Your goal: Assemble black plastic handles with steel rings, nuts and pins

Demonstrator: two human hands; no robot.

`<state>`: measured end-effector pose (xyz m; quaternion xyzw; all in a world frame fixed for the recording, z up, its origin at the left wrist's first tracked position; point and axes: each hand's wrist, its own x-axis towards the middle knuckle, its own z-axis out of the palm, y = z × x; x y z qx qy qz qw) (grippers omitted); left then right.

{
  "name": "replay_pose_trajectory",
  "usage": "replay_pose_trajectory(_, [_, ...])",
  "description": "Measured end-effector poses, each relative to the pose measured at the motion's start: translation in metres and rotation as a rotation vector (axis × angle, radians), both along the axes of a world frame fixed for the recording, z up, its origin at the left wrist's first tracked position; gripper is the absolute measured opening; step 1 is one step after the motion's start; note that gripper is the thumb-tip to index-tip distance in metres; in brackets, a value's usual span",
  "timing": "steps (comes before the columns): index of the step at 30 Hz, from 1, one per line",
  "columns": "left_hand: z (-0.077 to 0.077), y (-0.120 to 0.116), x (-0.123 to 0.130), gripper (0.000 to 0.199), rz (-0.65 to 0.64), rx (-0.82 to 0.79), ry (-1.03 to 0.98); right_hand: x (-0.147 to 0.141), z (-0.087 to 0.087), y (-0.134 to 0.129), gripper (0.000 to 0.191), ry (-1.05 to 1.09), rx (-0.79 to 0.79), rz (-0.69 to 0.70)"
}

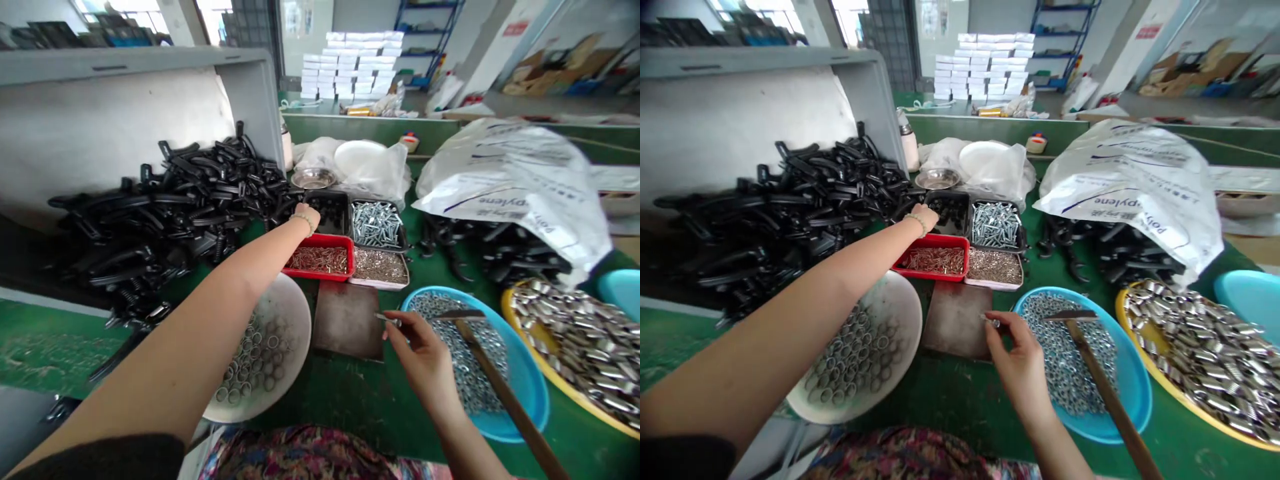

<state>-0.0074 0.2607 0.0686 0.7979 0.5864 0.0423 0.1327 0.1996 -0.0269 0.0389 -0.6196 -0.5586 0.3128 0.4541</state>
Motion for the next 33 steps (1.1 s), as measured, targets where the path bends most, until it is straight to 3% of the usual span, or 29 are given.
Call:
replay_pose_trajectory(4, [-0.013,0.003,-0.008,0.024,-0.039,0.004,0.109,0.014,0.000,0.003,0.019,0.093,0.008,-0.073])
replay_pose_trajectory(9, [-0.027,0.006,-0.009,0.038,-0.125,-0.031,0.128,-0.007,0.013,0.026,0.016,0.108,0.133,0.000])
replay_pose_trajectory(11, [-0.031,0.011,-0.003,0.036,-0.154,-0.055,0.121,-0.016,0.017,0.027,0.015,0.089,0.167,0.034])
replay_pose_trajectory(15, [-0.034,0.019,0.008,0.027,-0.165,-0.072,0.109,-0.013,0.014,0.016,0.015,0.048,0.151,-0.005])
replay_pose_trajectory(19, [-0.034,0.018,0.012,0.031,-0.191,-0.092,0.055,-0.002,0.008,0.011,0.015,0.114,0.120,-0.071])
replay_pose_trajectory(23, [-0.031,0.017,0.015,0.021,-0.216,-0.132,-0.049,-0.002,0.007,0.015,0.016,0.098,0.103,-0.046])
replay_pose_trajectory(27, [-0.019,0.010,0.023,0.024,-0.197,-0.064,-0.195,0.000,0.007,0.014,0.016,0.058,0.144,-0.054])
replay_pose_trajectory(29, [-0.011,-0.009,0.029,0.029,-0.172,-0.029,-0.339,0.002,0.008,0.014,0.016,0.050,0.204,-0.074])
replay_pose_trajectory(31, [-0.005,-0.043,0.035,0.030,-0.117,-0.131,-0.682,0.002,0.009,0.017,0.016,0.018,0.277,-0.080])
replay_pose_trajectory(33, [-0.004,-0.091,0.038,0.027,-0.039,-0.434,-1.171,-0.001,0.010,0.021,0.015,-0.048,0.360,-0.068])
